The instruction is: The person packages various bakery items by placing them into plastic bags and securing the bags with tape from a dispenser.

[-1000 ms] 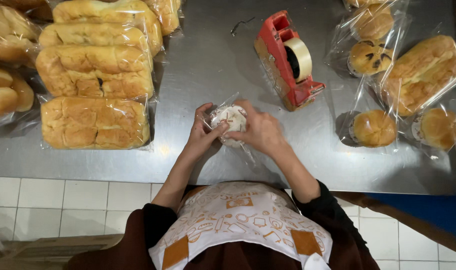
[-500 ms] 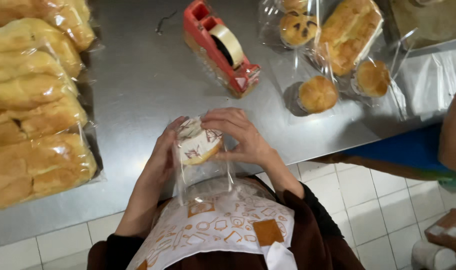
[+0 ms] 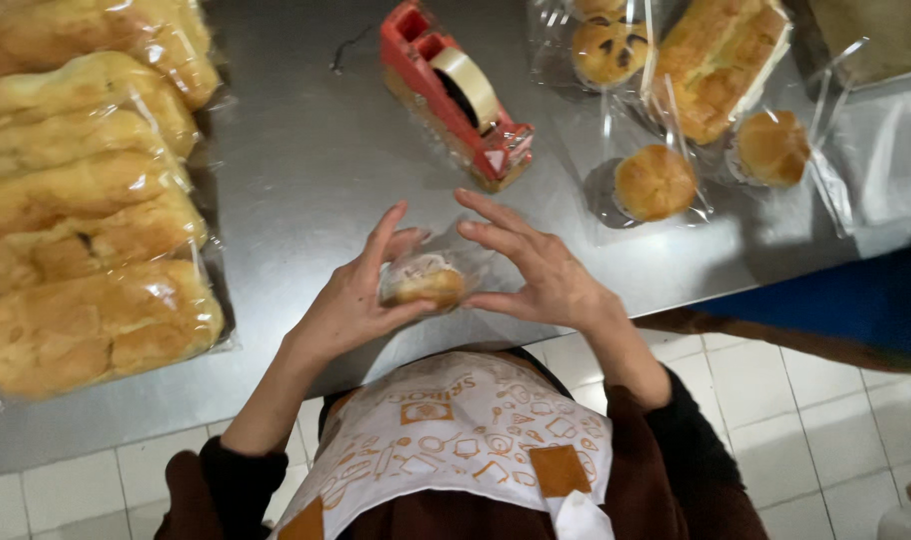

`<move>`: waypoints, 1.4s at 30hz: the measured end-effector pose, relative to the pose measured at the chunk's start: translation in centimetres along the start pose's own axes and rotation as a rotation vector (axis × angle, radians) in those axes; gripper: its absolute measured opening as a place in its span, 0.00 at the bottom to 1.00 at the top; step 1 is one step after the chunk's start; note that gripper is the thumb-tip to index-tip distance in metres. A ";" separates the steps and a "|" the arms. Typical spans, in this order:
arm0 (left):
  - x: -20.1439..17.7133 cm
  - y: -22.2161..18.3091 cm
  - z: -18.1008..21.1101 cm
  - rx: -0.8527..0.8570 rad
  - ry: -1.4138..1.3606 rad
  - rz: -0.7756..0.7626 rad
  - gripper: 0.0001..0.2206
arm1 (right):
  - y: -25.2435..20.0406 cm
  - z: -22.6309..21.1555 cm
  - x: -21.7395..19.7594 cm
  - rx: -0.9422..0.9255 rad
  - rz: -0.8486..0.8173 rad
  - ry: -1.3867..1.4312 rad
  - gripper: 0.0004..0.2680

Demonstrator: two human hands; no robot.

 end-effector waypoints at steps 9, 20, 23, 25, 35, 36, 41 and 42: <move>-2.0 0.3 2.0 0.259 0.435 -0.129 0.38 | 1.9 2.4 -1.3 0.033 -0.442 -0.401 0.11; -4.4 0.9 4.5 0.125 0.210 -0.351 0.46 | 3.5 0.1 -2.0 0.035 -0.502 -0.217 0.05; -1.3 1.1 -2.1 0.004 -0.185 -0.245 0.52 | 2.0 2.8 -1.0 0.154 -0.266 0.038 0.17; 1.4 1.2 -6.2 0.034 -0.458 -0.046 0.32 | 0.1 6.9 0.4 0.211 -0.079 0.405 0.27; 0.5 0.4 -1.9 0.085 -0.286 -0.058 0.35 | 4.1 0.1 -4.0 0.274 -0.098 -0.048 0.05; 0.1 0.1 -0.8 0.064 -0.246 -0.090 0.35 | 4.3 -0.3 -3.9 0.398 -0.245 -0.032 0.07; -1.2 -0.3 1.5 -0.011 -0.027 -0.161 0.38 | 5.9 -1.1 -3.8 0.375 -0.572 -0.010 0.07; -1.2 -0.3 1.6 -0.010 -0.013 -0.168 0.38 | 6.0 -1.3 -3.8 0.376 -0.562 -0.045 0.05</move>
Point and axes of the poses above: each hand's wrist, its own y-axis towards the middle knuckle, its own x-axis out of the palm, z = x × y, the point moved 2 cm from there along y, towards the middle knuckle, and after that the axes turned 5 degrees about -z, right-handed, at the moved point
